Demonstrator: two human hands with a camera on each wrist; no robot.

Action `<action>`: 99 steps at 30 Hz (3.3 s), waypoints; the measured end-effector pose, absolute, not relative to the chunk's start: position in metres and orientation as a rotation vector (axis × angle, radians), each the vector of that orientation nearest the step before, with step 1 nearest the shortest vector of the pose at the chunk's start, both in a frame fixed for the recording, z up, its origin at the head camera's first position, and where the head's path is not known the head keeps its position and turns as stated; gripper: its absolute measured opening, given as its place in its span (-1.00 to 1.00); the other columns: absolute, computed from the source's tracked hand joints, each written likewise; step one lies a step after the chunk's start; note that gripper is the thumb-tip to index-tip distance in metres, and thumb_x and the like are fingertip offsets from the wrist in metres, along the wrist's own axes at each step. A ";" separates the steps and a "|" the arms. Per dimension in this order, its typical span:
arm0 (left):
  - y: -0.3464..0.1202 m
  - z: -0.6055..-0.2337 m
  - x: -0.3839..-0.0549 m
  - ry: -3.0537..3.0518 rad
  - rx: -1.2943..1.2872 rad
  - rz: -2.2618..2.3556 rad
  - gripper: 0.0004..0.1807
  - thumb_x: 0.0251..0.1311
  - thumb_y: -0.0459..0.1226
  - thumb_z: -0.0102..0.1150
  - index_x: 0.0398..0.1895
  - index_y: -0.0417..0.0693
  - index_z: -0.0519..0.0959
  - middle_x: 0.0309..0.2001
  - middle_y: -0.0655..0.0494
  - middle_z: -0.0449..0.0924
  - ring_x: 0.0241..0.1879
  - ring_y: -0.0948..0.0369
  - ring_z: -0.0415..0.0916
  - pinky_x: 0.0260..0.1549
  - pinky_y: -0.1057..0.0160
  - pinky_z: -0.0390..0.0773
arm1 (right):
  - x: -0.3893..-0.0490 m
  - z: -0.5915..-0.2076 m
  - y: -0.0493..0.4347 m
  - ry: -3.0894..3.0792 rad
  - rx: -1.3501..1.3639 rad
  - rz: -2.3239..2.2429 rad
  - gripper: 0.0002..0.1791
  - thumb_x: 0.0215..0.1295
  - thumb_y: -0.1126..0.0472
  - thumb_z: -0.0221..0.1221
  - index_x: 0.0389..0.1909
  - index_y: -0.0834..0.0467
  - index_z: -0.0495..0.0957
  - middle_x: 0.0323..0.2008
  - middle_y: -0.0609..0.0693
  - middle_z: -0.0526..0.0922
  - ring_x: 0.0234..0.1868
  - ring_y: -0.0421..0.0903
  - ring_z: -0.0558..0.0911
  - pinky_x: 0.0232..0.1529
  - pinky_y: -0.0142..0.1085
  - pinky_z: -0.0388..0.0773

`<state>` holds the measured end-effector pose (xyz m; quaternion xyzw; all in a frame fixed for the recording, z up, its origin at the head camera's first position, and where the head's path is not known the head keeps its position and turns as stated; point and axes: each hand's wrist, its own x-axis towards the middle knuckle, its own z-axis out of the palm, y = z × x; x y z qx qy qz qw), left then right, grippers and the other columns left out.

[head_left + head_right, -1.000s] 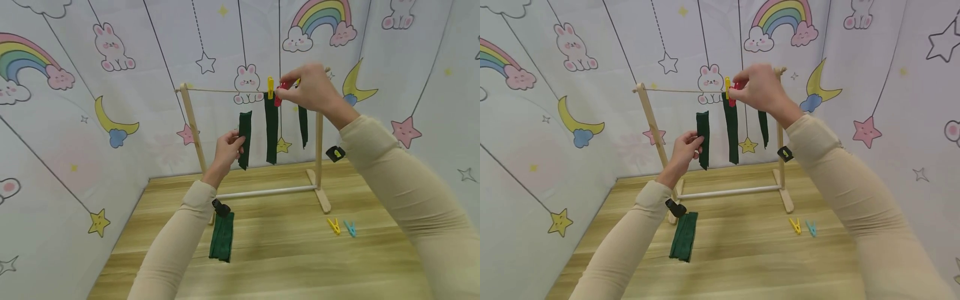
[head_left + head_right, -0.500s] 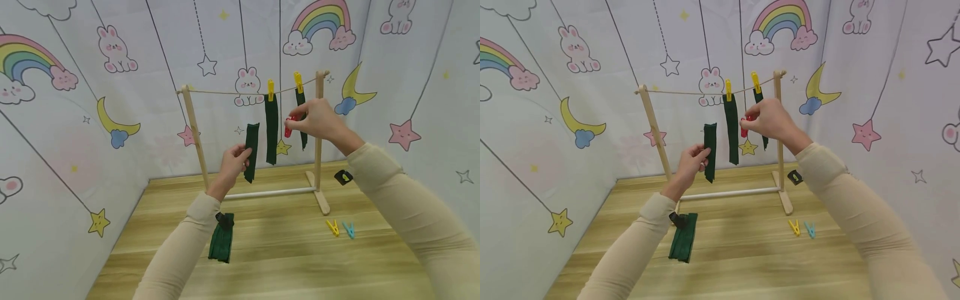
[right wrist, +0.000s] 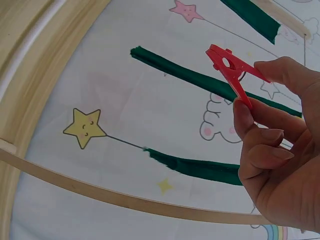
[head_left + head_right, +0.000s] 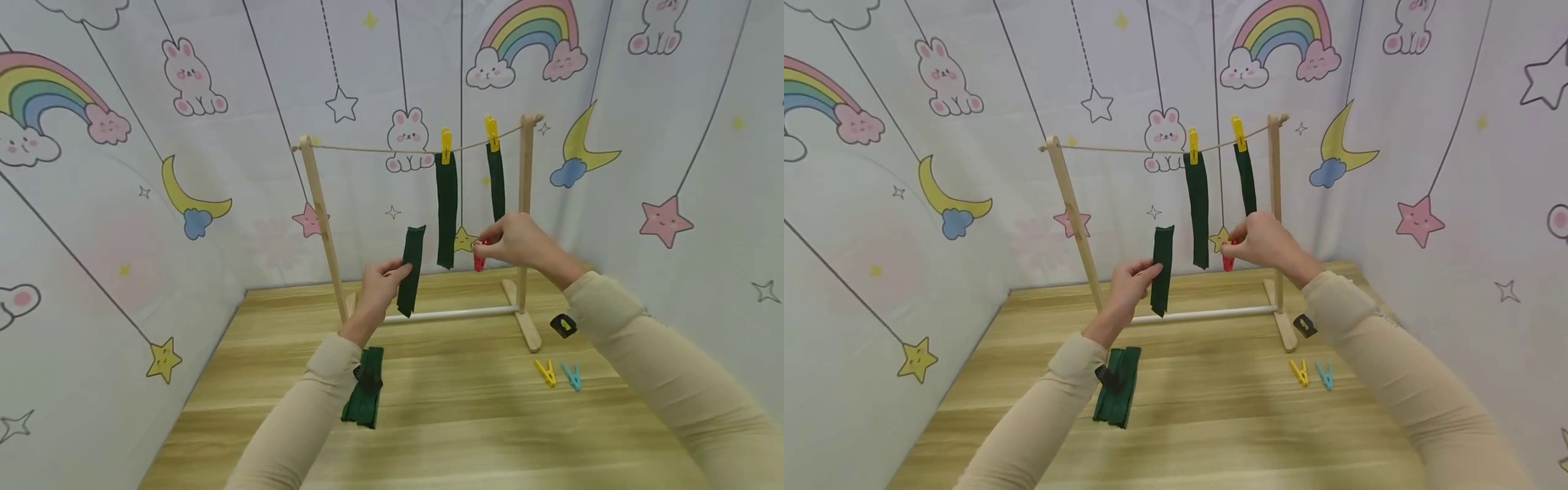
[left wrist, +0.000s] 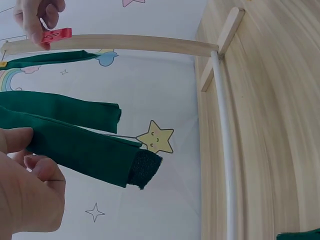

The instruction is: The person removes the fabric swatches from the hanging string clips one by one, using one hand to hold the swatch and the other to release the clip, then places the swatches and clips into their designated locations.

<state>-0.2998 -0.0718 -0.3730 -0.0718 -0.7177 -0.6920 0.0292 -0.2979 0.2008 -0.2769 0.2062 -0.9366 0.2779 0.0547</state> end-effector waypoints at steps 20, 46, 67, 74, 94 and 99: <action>-0.083 -0.402 -0.281 -2.245 -0.197 -2.106 -0.62 0.33 -0.17 0.29 0.12 -0.18 0.65 0.06 -0.01 0.61 0.12 0.07 0.50 0.15 -0.03 0.44 | -0.292 -0.370 0.229 -3.073 0.663 0.692 -0.77 0.23 0.12 0.33 -0.57 0.12 0.68 -0.59 -0.06 0.63 -0.59 -0.18 0.43 -0.54 -0.31 0.37; -0.102 -0.452 -0.263 -2.194 -0.014 -2.295 -0.63 0.36 -0.24 0.25 0.14 -0.27 0.60 -0.02 -0.05 0.59 -0.15 0.17 0.56 -0.20 0.20 0.65 | -0.272 -0.430 0.239 -3.252 0.561 0.700 -0.78 0.14 0.18 0.41 -0.55 0.18 0.60 -0.56 -0.02 0.61 -0.59 -0.14 0.53 -0.57 -0.30 0.47; -0.103 -0.497 -0.247 -2.587 0.019 -2.137 -0.63 0.33 -0.24 0.28 0.09 -0.32 0.59 -0.15 -0.03 0.63 -0.34 0.22 0.58 -0.22 0.15 0.64 | -0.259 -0.452 0.247 -3.379 0.517 0.413 -0.71 0.05 0.24 0.38 -0.39 0.22 0.43 -0.52 0.01 0.47 -0.55 -0.12 0.43 -0.57 -0.31 0.35; -0.107 -0.504 -0.247 -2.765 -0.071 -1.913 -0.83 0.36 -0.28 0.22 -0.20 -0.25 0.68 -0.45 0.09 0.58 -0.45 0.22 0.49 -0.39 0.22 0.53 | -0.262 -0.461 0.250 -3.414 0.508 0.415 -0.81 0.01 0.24 0.36 -0.55 0.15 0.50 -0.63 -0.04 0.56 -0.65 -0.19 0.40 -0.63 -0.38 0.22; -0.112 -0.506 -0.243 -3.014 -0.218 -1.182 -0.75 0.26 -0.32 0.28 -0.60 -0.10 0.59 -0.49 0.14 0.55 -0.66 0.30 0.22 -0.64 0.32 0.27 | -0.268 -0.473 0.258 -3.347 0.531 0.480 -0.78 -0.05 0.38 0.27 -0.77 0.13 0.52 -0.81 -0.13 0.46 -0.77 -0.27 0.32 -0.71 -0.46 0.14; -0.114 -0.500 -0.244 -3.047 -0.201 -1.068 -0.94 0.23 -0.30 0.34 -0.38 -0.08 0.73 -0.46 0.16 0.60 -0.60 0.28 0.36 -0.62 0.31 0.35 | -0.272 -0.475 0.261 -3.350 0.516 0.508 -0.75 -0.06 0.39 0.25 -0.79 0.11 0.47 -0.84 -0.17 0.38 -0.77 -0.28 0.27 -0.72 -0.47 0.12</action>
